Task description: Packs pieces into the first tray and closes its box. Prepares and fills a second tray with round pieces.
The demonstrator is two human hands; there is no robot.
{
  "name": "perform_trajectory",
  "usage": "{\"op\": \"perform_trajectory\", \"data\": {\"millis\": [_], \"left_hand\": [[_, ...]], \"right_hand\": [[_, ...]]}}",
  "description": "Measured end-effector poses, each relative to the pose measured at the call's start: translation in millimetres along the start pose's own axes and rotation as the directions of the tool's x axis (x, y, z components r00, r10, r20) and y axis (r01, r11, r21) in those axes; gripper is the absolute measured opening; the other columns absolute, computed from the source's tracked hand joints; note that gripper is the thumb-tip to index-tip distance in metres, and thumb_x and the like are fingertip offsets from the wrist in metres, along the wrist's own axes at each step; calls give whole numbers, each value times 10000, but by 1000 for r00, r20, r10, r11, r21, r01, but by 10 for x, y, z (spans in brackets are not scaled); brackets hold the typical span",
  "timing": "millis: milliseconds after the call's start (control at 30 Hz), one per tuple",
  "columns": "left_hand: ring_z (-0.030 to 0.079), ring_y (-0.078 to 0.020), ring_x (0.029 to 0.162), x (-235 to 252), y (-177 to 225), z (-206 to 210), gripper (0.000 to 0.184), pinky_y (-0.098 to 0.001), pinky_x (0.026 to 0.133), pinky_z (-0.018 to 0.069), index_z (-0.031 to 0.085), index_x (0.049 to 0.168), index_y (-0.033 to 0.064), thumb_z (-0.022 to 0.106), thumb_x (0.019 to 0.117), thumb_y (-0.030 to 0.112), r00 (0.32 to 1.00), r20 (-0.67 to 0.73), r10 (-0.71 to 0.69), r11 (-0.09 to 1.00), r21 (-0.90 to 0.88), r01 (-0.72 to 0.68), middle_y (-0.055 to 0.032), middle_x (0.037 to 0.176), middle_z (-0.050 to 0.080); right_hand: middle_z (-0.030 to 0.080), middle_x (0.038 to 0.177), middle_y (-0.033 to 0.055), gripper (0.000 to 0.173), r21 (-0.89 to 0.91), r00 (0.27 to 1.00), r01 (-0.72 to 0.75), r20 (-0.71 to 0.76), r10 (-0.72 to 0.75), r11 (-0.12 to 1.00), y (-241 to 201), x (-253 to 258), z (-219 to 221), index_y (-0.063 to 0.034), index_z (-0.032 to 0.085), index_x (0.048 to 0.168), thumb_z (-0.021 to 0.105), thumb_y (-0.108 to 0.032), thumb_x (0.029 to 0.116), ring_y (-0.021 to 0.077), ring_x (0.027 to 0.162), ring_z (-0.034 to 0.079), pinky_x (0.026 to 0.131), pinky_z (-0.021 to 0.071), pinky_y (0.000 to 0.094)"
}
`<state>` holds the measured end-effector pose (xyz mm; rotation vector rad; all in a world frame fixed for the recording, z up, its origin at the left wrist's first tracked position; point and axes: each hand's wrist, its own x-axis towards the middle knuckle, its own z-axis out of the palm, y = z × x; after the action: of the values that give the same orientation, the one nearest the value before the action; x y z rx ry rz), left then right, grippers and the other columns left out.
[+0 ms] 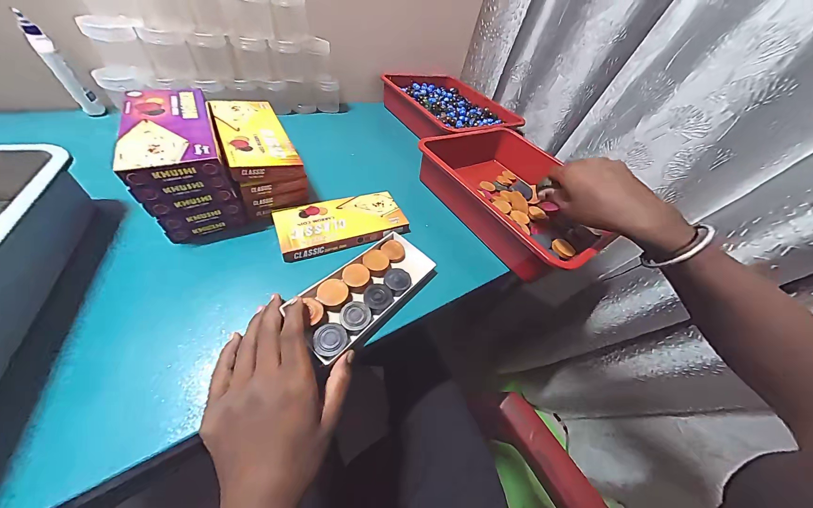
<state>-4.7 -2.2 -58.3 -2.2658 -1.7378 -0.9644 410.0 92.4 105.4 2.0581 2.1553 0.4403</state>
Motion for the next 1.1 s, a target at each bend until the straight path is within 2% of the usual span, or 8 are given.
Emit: {"op": "perform_trajectory", "data": {"millis": [100, 167, 267, 367, 467, 800, 933, 1100], "left_hand": [[569, -427, 1326, 2, -6, 3, 752, -624, 1092, 394, 595, 1382, 5, 383, 967, 595, 1000, 5, 5, 1000, -2, -5, -238, 1415, 601], [567, -423, 1329, 2, -8, 6, 749, -624, 1091, 395, 597, 1384, 14, 373, 971, 597, 1000, 7, 10, 1000, 3, -10, -239, 1414, 601], [575, -432, 1317, -3, -5, 11, 736, -630, 1082, 402, 613, 1367, 7, 381, 975, 586, 1000, -5, 16, 1000, 6, -16, -249, 1403, 606], [575, -426, 1322, 4, 4, 8, 724, -631, 1085, 404, 620, 1362, 16, 383, 973, 578, 1000, -5, 8, 1000, 9, -8, -245, 1405, 607], [584, -424, 1311, 6, 4, 8, 730, -629, 1077, 410, 627, 1355, 18, 373, 972, 584, 1000, -12, 8, 1000, 14, -8, -245, 1401, 609], [586, -420, 1310, 5, 4, 4, 731, -617, 1076, 415, 624, 1361, 19, 376, 975, 588, 1000, -8, 7, 1000, 16, -7, -243, 1400, 611], [581, -418, 1316, 10, 1, -1, 730, -617, 1076, 415, 625, 1357, 16, 374, 972, 584, 1000, -8, 12, 1000, 22, -12, -236, 1397, 616], [559, -420, 1340, 3, -11, -1, 749, -619, 1098, 393, 597, 1369, -6, 382, 977, 595, 1000, 12, 10, 1000, 8, -10, -242, 1411, 602]], "right_hand": [[701, 1050, 242, 259, 145, 966, 192, -204, -160, 971, -453, -58, -205, 10, 658, 1205, 579, -182, 1050, 442, 989, 697, 862, 533, 643], [717, 992, 181, 329, 223, 928, 338, -239, -285, 915, -770, -64, -253, -30, 608, 1294, 599, -234, 1036, 374, 860, 720, 764, 568, 594], [683, 845, 89, 251, 296, 842, 539, -233, -487, 789, -1148, -16, -200, -55, 639, 1158, 625, -265, 1021, 254, 735, 686, 663, 559, 472], [713, 932, 94, 194, 319, 737, 671, -187, -649, 670, -1380, 130, -97, -53, 721, 1059, 633, -220, 1013, 242, 877, 700, 802, 565, 446], [692, 924, 121, 194, 318, 703, 685, -53, -709, 655, -1521, 225, -67, -38, 731, 1066, 650, -205, 1012, 266, 876, 683, 800, 543, 451], [684, 937, 109, 188, 298, 729, 652, 6, -684, 697, -1530, 212, 6, -83, 752, 1084, 621, -206, 1029, 269, 904, 677, 801, 550, 457], [707, 936, 91, 143, 403, 753, 639, -153, -640, 655, -1413, 183, 32, -74, 740, 1039, 643, -174, 1006, 240, 912, 686, 838, 550, 449], [703, 1025, 192, 190, 239, 903, 374, -316, -292, 896, -773, 122, -331, -64, 739, 1095, 604, -177, 1023, 379, 976, 693, 859, 549, 601]]}}
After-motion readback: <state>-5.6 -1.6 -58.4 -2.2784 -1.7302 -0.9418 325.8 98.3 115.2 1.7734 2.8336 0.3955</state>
